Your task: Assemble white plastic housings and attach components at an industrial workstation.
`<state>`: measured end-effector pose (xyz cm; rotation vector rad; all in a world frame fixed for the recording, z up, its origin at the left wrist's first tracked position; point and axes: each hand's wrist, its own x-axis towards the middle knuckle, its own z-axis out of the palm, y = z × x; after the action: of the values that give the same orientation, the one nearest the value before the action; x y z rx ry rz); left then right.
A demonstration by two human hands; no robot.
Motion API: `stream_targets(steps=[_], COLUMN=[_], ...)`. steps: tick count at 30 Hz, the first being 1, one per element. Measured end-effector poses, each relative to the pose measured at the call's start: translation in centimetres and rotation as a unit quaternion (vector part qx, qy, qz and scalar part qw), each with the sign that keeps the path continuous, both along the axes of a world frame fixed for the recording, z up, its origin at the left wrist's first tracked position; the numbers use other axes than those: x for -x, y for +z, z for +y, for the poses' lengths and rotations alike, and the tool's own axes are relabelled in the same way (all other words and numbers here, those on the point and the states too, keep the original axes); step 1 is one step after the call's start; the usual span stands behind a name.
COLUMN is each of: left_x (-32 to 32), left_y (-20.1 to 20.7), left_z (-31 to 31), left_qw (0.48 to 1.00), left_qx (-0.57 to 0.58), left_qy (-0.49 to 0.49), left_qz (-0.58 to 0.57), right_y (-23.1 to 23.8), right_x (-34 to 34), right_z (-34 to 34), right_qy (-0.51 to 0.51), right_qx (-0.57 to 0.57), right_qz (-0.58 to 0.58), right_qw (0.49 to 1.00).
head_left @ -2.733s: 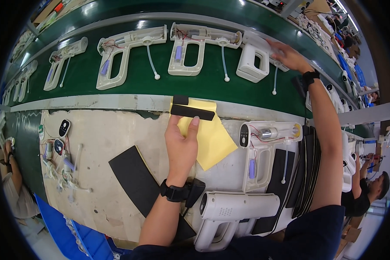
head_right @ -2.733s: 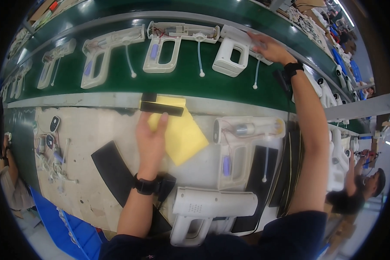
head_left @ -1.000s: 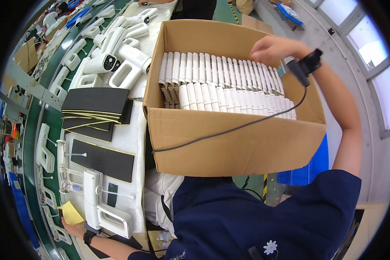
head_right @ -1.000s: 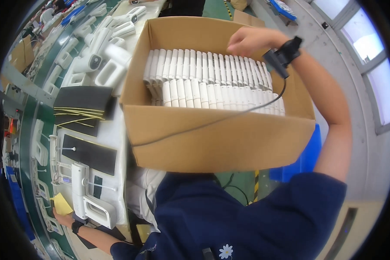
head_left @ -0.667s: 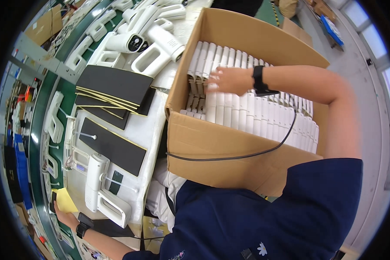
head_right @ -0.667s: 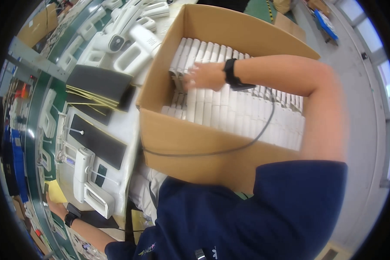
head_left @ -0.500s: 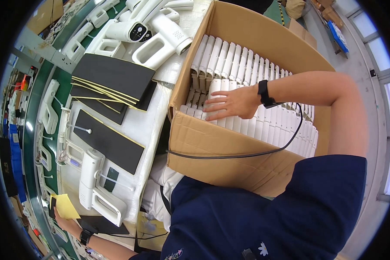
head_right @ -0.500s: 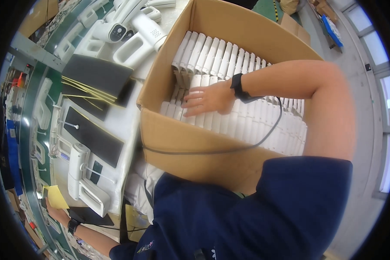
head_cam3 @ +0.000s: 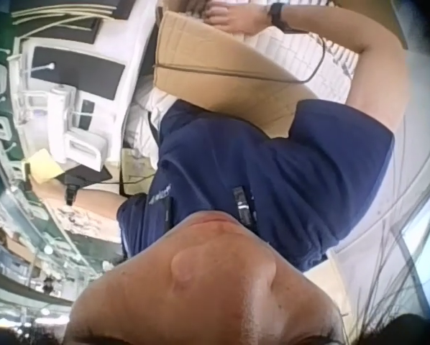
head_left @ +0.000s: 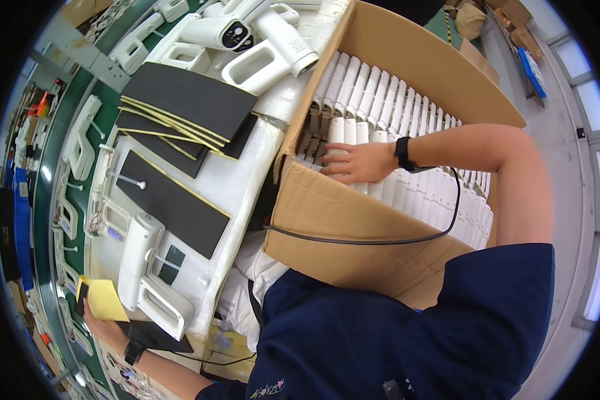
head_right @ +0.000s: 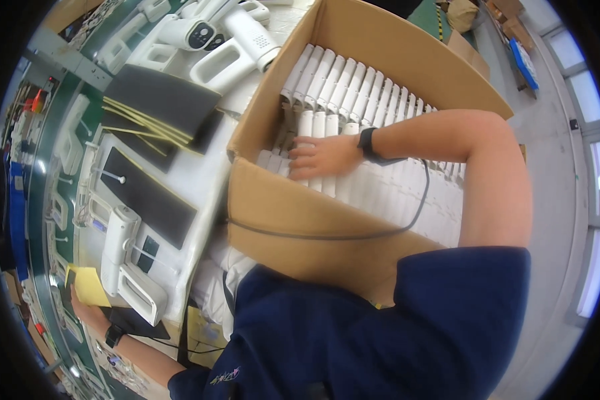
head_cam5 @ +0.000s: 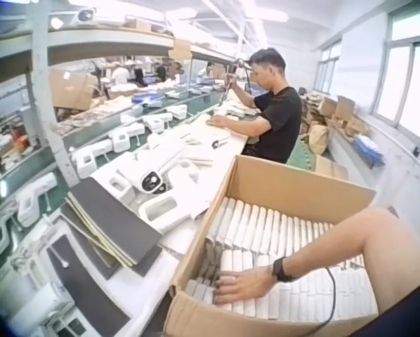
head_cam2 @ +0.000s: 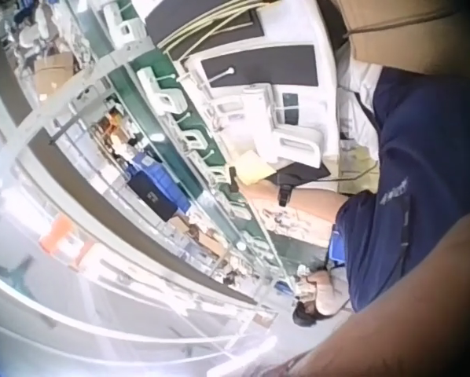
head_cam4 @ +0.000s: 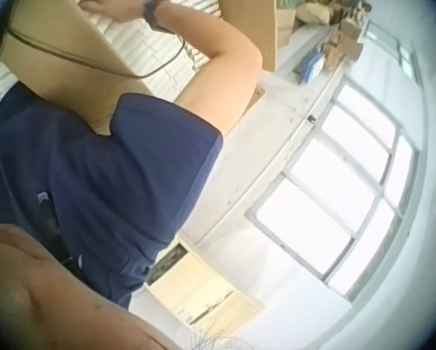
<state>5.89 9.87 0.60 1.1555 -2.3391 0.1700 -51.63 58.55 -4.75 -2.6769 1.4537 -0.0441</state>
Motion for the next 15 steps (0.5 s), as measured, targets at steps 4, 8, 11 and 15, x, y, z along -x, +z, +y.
stream_targets(steps=[4,8,11,15], left_x=[0.7,3.7,1.3,5.2], left_y=[-2.0,-2.6,-2.7,-1.3], left_z=[-1.4,-1.5,-1.6,-2.2], left_qw=[0.954,0.79,0.765,0.68], left_qx=[-0.193,-0.394,-0.359,-0.381], left_qy=[0.016,-0.015,0.006,-0.014], left_qz=[0.23,0.47,0.534,0.626], right_y=[-0.1,5.1,12.1,22.8], right_x=[-0.2,0.5,-0.1,10.5], right_z=[-1.6,-2.0,-1.2,10.8], right_qy=[0.057,-0.111,-0.329,-0.538], right_qx=[-0.012,-0.091,-0.094,0.012], right_qz=[0.022,-0.012,-0.164,-0.148], right_qw=[0.998,0.99,0.925,0.83])
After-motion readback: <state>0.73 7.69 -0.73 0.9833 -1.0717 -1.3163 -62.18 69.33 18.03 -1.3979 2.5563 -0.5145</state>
